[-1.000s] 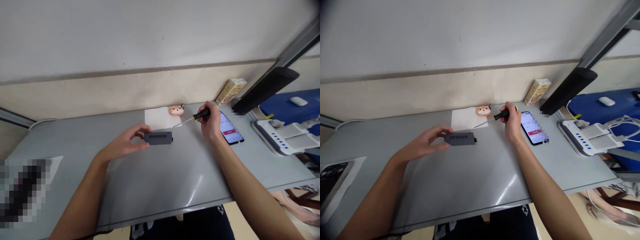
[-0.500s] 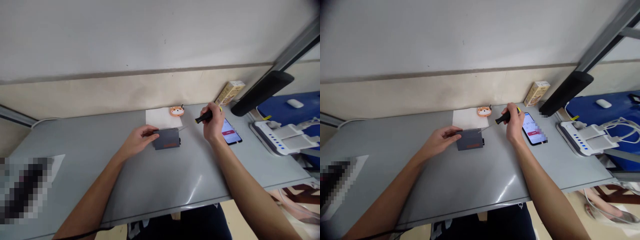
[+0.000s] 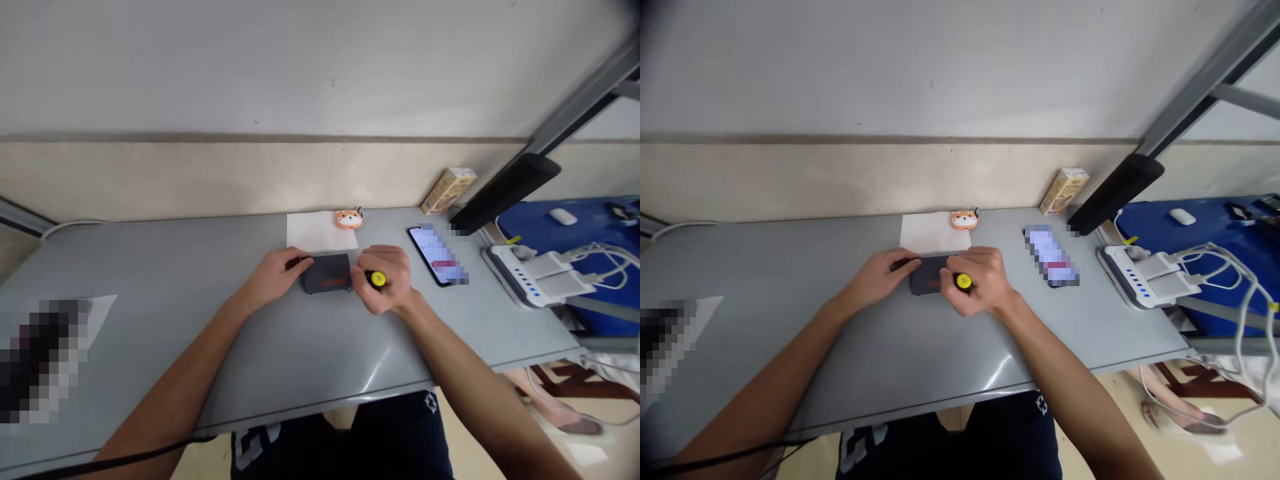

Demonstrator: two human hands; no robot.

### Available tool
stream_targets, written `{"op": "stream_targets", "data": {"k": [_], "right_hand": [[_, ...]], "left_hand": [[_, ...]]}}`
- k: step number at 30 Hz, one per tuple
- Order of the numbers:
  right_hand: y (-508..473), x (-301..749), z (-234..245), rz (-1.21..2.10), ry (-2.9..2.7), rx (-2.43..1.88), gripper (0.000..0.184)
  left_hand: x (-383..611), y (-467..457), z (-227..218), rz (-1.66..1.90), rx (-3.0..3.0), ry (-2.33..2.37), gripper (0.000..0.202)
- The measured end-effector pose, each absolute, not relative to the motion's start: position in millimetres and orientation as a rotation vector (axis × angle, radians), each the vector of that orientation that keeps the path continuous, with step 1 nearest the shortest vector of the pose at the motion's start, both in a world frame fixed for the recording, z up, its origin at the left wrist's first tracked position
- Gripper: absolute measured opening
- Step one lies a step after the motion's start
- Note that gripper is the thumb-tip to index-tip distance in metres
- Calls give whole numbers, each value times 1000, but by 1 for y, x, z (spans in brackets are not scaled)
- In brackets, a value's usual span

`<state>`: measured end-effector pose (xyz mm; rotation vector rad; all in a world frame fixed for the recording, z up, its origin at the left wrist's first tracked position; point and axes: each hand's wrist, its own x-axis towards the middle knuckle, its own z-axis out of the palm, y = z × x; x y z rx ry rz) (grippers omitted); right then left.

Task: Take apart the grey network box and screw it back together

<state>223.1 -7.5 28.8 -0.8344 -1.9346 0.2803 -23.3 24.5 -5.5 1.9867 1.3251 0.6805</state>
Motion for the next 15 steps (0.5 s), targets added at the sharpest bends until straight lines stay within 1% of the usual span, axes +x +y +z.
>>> {"op": "stream_targets", "data": {"k": [6, 15], "right_hand": [[-1, 225, 23, 273, -1858, -909, 39], [-9, 222, 23, 292, -1786, -894, 39]], "left_hand": [[-23, 25, -6, 679, 2033, 1312, 36], [-22, 20, 0, 658, 2078, 1304, 33]]}}
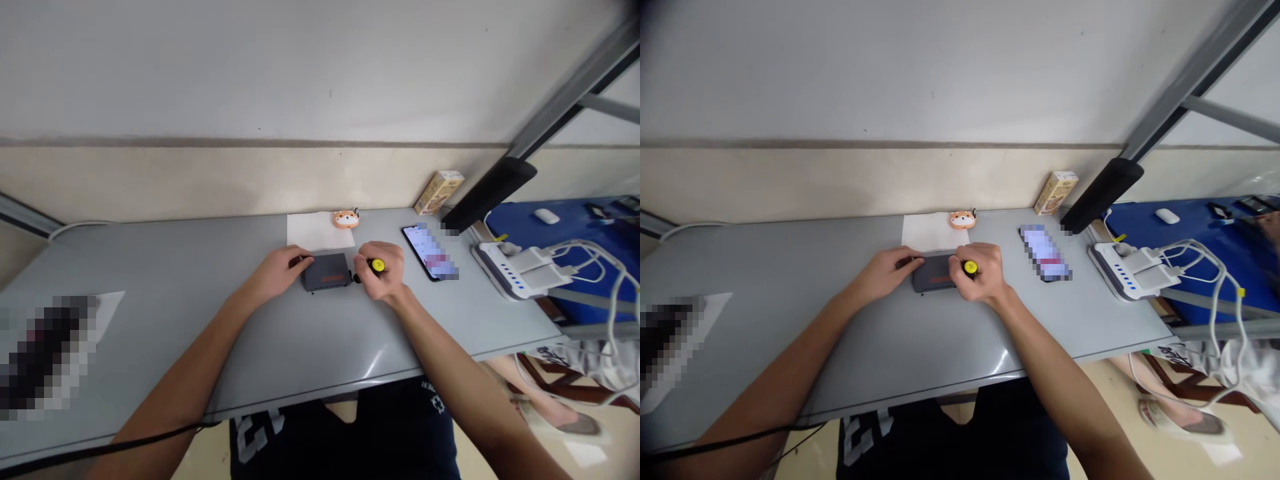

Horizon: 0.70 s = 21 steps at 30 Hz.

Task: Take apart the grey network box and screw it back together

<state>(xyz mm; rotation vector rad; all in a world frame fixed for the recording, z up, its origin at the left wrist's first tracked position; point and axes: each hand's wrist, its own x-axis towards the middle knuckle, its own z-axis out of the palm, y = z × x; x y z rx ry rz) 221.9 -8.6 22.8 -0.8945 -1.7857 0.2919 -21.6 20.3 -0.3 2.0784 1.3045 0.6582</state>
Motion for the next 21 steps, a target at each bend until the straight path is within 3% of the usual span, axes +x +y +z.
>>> {"op": "stream_targets", "data": {"k": [7, 21], "right_hand": [[-9, 224, 22, 276, -1756, -839, 39], [-21, 197, 5, 501, -1794, -768, 33]], "left_hand": [[-22, 19, -5, 658, 2309, 1262, 33], [-23, 22, -9, 1015, 2662, 1073, 20]]}}
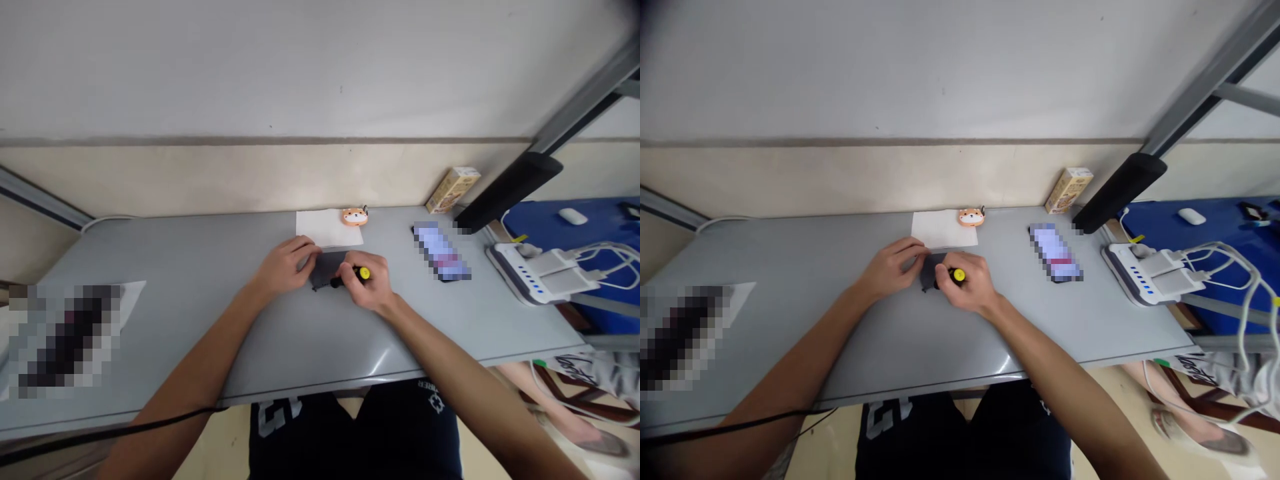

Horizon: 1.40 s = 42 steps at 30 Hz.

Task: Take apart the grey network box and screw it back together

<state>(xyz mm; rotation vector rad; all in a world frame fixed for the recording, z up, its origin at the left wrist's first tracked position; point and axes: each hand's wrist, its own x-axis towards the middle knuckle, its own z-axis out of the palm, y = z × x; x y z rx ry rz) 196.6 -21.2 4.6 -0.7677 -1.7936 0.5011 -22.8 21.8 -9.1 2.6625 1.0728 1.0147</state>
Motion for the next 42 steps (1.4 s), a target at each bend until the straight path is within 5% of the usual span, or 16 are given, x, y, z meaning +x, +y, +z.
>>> {"op": "stream_targets", "data": {"k": [10, 21, 28, 42], "right_hand": [[-1, 212, 12, 735, -1254, -1049, 40], [20, 220, 6, 862, -945, -1155, 37], [33, 225, -1, 921, -790, -1155, 35], [40, 238, -1, 878, -685, -1176, 35]], "left_hand": [[-15, 0, 14, 752, 2441, 1031, 13], [-23, 16, -10, 798, 2328, 1074, 22], [-37, 55, -24, 806, 2167, 1581, 26], [-61, 60, -19, 836, 2335, 1573, 37]]}}
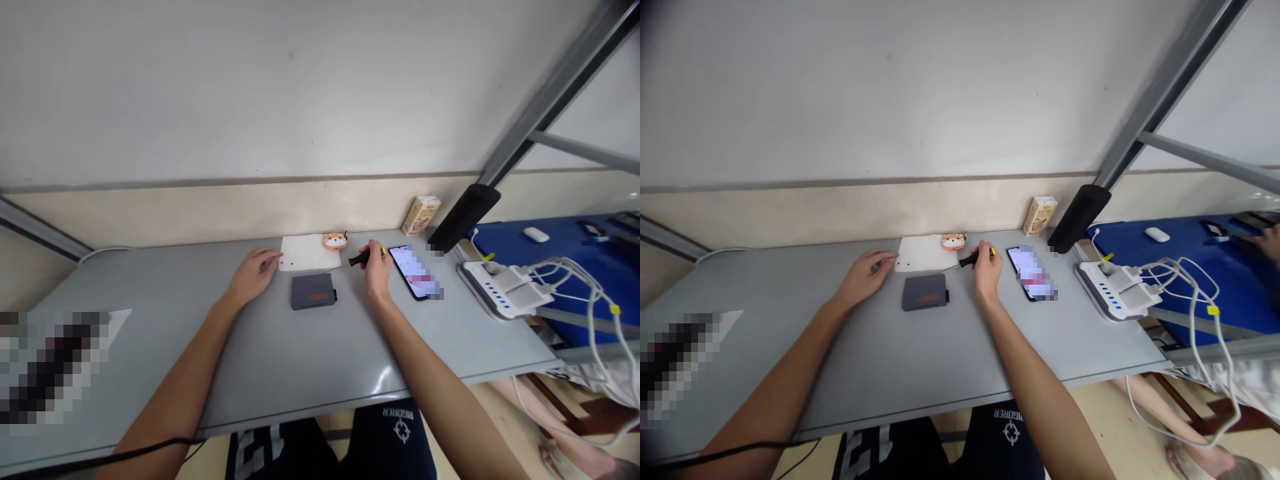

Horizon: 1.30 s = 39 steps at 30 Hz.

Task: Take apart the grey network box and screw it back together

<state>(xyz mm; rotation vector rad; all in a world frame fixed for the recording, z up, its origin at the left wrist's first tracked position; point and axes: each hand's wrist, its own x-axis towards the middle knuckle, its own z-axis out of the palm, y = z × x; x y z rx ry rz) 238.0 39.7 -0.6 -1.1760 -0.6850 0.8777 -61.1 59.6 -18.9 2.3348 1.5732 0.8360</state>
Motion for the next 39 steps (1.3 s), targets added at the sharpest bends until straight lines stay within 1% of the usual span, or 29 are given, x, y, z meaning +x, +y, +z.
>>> {"op": "stream_targets", "data": {"k": [6, 17, 24, 32, 37, 39], "right_hand": [[35, 237, 7, 876, -666, -1242, 35], [35, 238, 6, 850, -681, -1272, 35], [36, 240, 8, 856, -631, -1247, 33], [39, 242, 7, 867, -595, -1268, 33], [38, 244, 5, 823, -643, -1237, 35], [36, 243, 6, 784, -703, -1231, 35]], "left_hand": [[-69, 59, -30, 765, 2500, 1488, 34], [-67, 62, -30, 732, 2488, 1472, 29], [-60, 60, -21, 765, 2384, 1511, 25], [-52, 67, -26, 757, 2437, 1456, 30], [-50, 47, -8, 839, 2432, 1485, 32], [-40, 29, 2, 795, 2346, 1470, 32]]}}
